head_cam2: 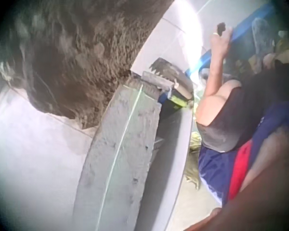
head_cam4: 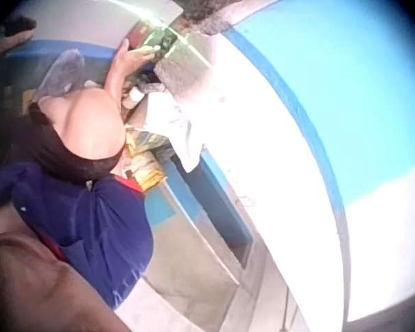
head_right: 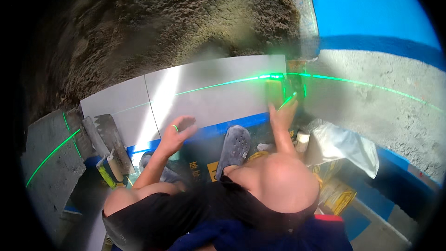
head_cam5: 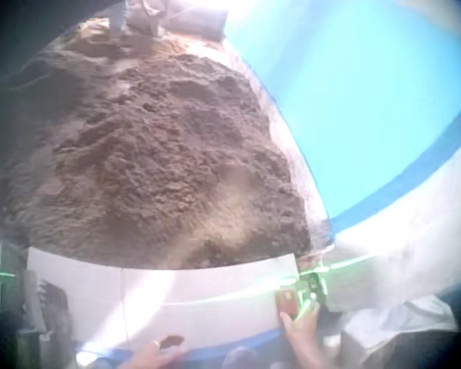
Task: The person wipes down a laser level with a cloth, adjusts the level, and then uses a trowel to scrape and smooth mortar on the wall near a tile.
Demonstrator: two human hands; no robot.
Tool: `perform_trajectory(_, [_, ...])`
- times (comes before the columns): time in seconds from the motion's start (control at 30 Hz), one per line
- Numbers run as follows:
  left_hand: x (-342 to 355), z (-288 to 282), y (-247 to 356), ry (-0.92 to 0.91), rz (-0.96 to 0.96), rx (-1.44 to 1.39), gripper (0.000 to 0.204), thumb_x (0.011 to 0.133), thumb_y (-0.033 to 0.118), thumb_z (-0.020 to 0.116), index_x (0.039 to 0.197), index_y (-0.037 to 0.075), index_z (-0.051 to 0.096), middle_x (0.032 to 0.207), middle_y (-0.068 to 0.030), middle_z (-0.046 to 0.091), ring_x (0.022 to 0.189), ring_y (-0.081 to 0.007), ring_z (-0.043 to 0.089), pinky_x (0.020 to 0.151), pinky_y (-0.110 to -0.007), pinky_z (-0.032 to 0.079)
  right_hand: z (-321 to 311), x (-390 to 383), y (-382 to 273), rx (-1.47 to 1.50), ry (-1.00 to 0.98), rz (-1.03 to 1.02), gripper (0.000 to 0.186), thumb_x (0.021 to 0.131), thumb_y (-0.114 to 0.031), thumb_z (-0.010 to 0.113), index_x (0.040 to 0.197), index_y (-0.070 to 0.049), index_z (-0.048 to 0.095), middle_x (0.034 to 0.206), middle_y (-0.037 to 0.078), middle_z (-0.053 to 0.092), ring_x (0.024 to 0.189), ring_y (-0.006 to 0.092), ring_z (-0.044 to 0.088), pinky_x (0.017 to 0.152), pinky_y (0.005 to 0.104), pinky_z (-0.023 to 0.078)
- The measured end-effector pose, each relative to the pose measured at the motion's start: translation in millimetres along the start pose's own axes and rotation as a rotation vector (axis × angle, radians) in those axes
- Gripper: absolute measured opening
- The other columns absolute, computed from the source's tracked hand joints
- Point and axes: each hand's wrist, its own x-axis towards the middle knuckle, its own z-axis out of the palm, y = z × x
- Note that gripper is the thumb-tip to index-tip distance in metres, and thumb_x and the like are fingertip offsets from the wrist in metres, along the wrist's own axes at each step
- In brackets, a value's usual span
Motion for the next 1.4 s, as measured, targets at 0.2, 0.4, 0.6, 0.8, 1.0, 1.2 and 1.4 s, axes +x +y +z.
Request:
perform_trajectory(0.2, [7.5,17.9,9.0,-0.042,0.021,0.077,0.055,0.095,0.039,0.076,0.131,0.000,0.064,0.126,-0.0212,0.070,0.123,-0.0313,0.066,0.107,-0.042,0.049,10.7,1.8,16.1,-0.088,-0.001,0.036,0.109,0.081,-0.034,0.085,0.157,0.012,0.022,0.145,0.038,0.041,0.135,0.0512,0.045,0.114,0.0512,0.039])
perform_trajectory(0.4, [-1.7,3.9,18.8,0.088,0.129,0.138,0.050,0.096,0.037,0.076,0.128,0.001,0.065,0.124,-0.0183,0.072,0.120,-0.0285,0.067,0.106,-0.041,0.050,10.3,2.8,16.7,0.014,0.045,0.004,0.110,0.077,-0.030,0.090,0.156,0.010,0.025,0.146,0.033,0.042,0.137,0.0498,0.042,0.117,0.0518,0.036])
perform_trajectory(0.6, [-47.4,-44.8,2.7,0.615,0.148,-0.057,0.033,0.095,0.021,0.075,0.120,0.000,0.068,0.116,-0.0133,0.072,0.112,-0.0254,0.069,0.101,-0.039,0.052,-2.3,3.1,19.6,-0.008,-0.062,-0.001,0.113,0.078,-0.032,0.089,0.159,0.009,0.021,0.153,0.036,0.035,0.145,0.0495,0.035,0.120,0.0518,0.032])
perform_trajectory(0.8, [-142.4,-89.3,-25.3,1.209,0.196,0.611,0.040,0.089,0.012,0.074,0.126,0.001,0.063,0.127,-0.0189,0.063,0.120,-0.0380,0.059,0.107,-0.048,0.045,-54.4,-28.9,-8.2,0.112,-0.087,-0.002,0.089,0.086,-0.025,0.082,0.157,0.000,0.035,0.152,0.028,0.038,0.142,0.0439,0.037,0.119,0.0500,0.032])
perform_trajectory(1.0, [-166.3,-104.1,-72.5,1.316,-0.126,0.843,0.065,0.085,0.017,0.075,0.141,0.001,0.048,0.142,-0.0234,0.050,0.133,-0.0452,0.046,0.112,-0.054,0.037,-48.5,-34.1,-33.8,0.449,-0.302,-0.097,0.046,0.082,-0.001,0.070,0.128,-0.004,0.064,0.120,0.009,0.056,0.089,0.0187,0.056,0.082,0.0317,0.049])
perform_trajectory(1.2, [-169.8,-124.3,-102.9,1.284,-0.265,0.575,0.047,0.085,0.019,0.074,0.128,0.008,0.058,0.119,-0.0221,0.067,0.112,-0.0448,0.063,0.092,-0.051,0.051,-41.1,-11.2,-108.4,0.556,-0.705,-0.263,0.032,0.090,-0.002,0.067,0.121,0.001,0.065,0.104,0.008,0.069,0.086,0.0139,0.067,0.077,0.0294,0.054])
perform_trajectory(1.4, [-167.9,-116.5,-67.0,1.243,-0.378,0.413,0.042,0.081,0.025,0.076,0.117,0.008,0.065,0.102,-0.0218,0.073,0.100,-0.0434,0.070,0.085,-0.051,0.054,-44.6,-19.1,-167.0,0.644,-0.942,-0.389,0.027,0.093,-0.014,0.069,0.117,-0.002,0.071,0.107,0.012,0.075,0.091,0.0232,0.073,0.081,0.0356,0.057])
